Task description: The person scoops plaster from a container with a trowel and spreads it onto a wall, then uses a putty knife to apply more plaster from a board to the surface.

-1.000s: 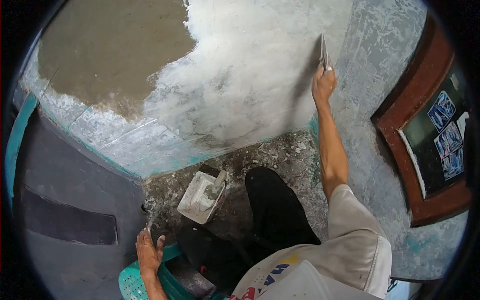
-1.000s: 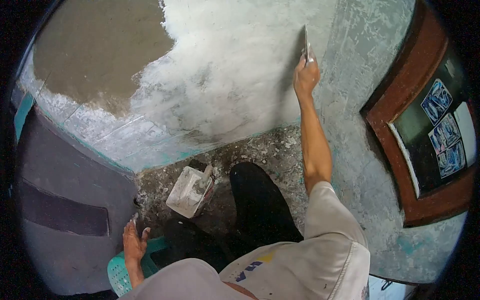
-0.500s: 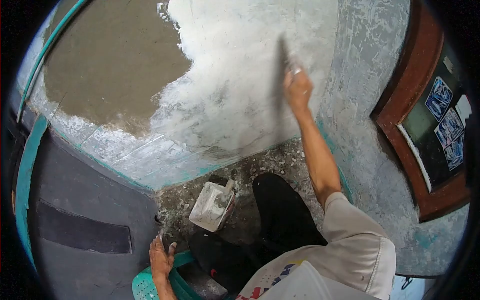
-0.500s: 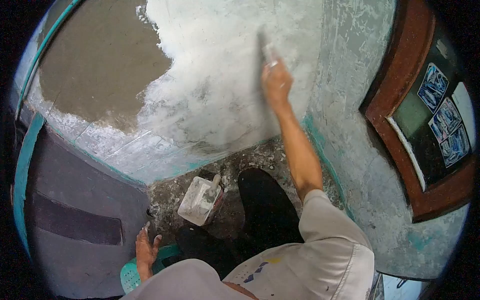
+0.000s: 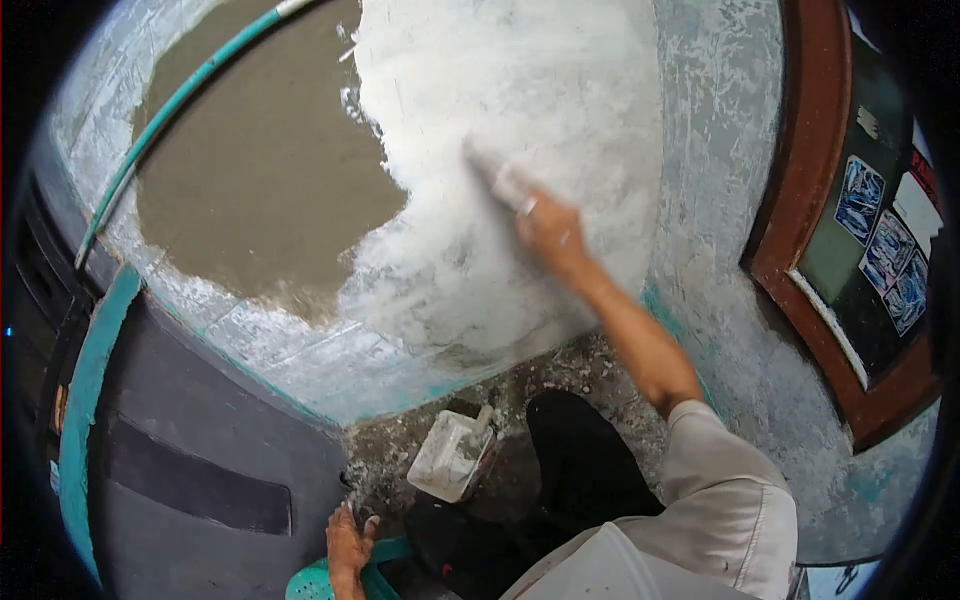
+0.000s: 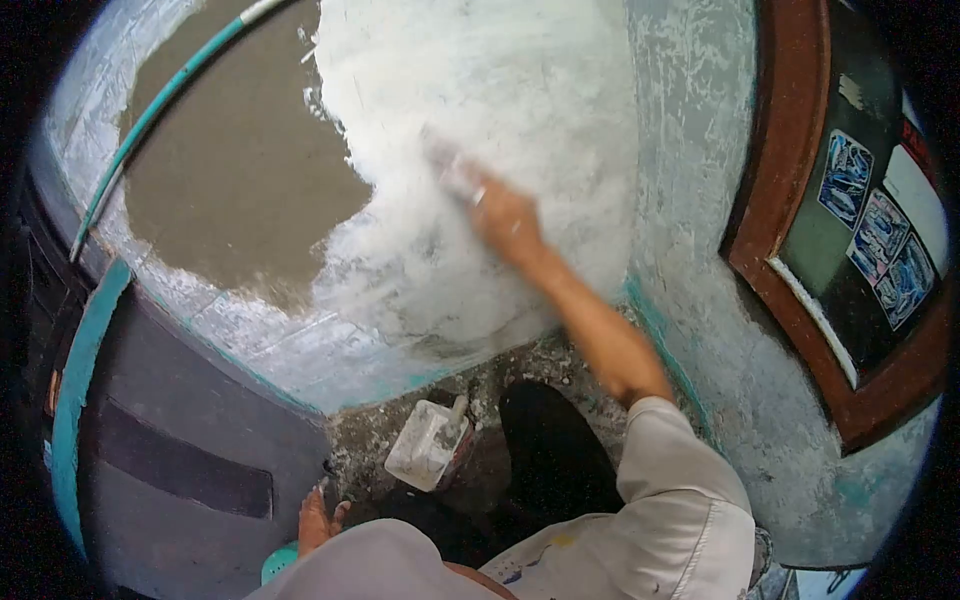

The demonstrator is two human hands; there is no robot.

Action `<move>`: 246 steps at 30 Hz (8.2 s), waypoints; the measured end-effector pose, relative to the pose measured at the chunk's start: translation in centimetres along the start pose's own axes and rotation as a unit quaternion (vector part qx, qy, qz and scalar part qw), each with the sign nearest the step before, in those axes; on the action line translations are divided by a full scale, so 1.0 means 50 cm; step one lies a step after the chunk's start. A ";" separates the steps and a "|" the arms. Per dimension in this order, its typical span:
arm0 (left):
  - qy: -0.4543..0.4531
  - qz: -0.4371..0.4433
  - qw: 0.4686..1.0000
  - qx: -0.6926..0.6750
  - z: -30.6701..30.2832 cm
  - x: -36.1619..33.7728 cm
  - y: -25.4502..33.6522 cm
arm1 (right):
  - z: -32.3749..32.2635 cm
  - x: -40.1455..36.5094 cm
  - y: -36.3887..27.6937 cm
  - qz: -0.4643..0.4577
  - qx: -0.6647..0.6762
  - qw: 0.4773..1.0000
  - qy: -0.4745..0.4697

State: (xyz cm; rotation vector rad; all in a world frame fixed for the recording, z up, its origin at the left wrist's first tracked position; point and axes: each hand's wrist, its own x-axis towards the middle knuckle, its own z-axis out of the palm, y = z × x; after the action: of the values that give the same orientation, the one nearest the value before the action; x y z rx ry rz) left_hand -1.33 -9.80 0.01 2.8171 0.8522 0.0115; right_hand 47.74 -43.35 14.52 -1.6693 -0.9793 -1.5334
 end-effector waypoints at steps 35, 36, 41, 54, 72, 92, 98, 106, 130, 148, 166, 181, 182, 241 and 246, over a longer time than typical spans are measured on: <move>-0.015 -0.016 1.000 -0.017 -0.006 -0.007 0.004 | 0.247 0.522 0.072 -0.067 -0.222 0.969 0.084; -0.005 0.001 1.000 -0.024 -0.008 -0.011 0.001 | 0.272 0.513 0.048 -0.085 -0.267 0.955 0.098; 0.020 0.012 0.999 -0.034 0.004 -0.009 -0.008 | 0.178 0.406 -0.111 -0.156 -0.117 0.975 -0.106; -0.010 0.006 0.999 -0.043 -0.018 -0.012 0.016 | -0.019 0.454 0.311 0.096 -0.267 0.955 0.083; -0.032 -0.011 0.999 -0.037 -0.013 0.002 0.008 | 0.082 0.325 0.040 -0.152 -0.157 0.976 -0.003; -0.006 0.026 0.998 -0.051 -0.014 -0.002 0.004 | 0.141 0.109 0.032 -0.301 -0.124 0.926 -0.192; -0.019 0.002 0.999 -0.036 -0.025 -0.001 0.020 | 0.054 -0.118 0.101 -0.357 -0.068 0.902 -0.234; -0.043 -0.022 0.999 -0.025 -0.021 0.000 0.023 | -0.021 0.233 0.225 -0.097 -0.196 0.975 -0.046; -0.007 0.016 1.000 -0.002 -0.010 0.003 0.016 | 0.060 -0.153 0.177 0.064 -0.154 0.985 -0.050; 0.011 0.002 0.999 0.038 -0.032 -0.029 0.026 | -0.005 -0.075 0.211 -0.099 -0.183 0.970 -0.127; 0.023 0.025 0.999 0.011 0.012 0.005 -0.014 | 0.025 -0.081 0.163 0.315 -0.138 0.939 0.026; -0.013 0.004 1.000 -0.014 -0.019 0.003 0.027 | -0.018 -0.103 0.149 0.031 -0.168 0.983 -0.063; -0.015 0.003 1.000 -0.013 -0.022 0.002 0.029 | 0.013 -0.118 0.169 0.001 -0.187 0.978 -0.095; -0.026 0.002 0.999 -0.023 -0.019 0.005 0.026 | -0.082 -0.227 0.205 -0.130 -0.139 0.942 -0.278; -0.027 0.011 0.999 -0.031 -0.023 0.006 0.029 | -0.087 -0.021 0.160 -0.090 -0.136 0.976 -0.144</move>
State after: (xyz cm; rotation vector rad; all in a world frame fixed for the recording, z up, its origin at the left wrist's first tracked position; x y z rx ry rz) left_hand -0.37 -10.61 1.40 2.7567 0.7947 -0.0351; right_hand 52.44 -51.19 14.01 -2.0880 -1.1371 -1.6319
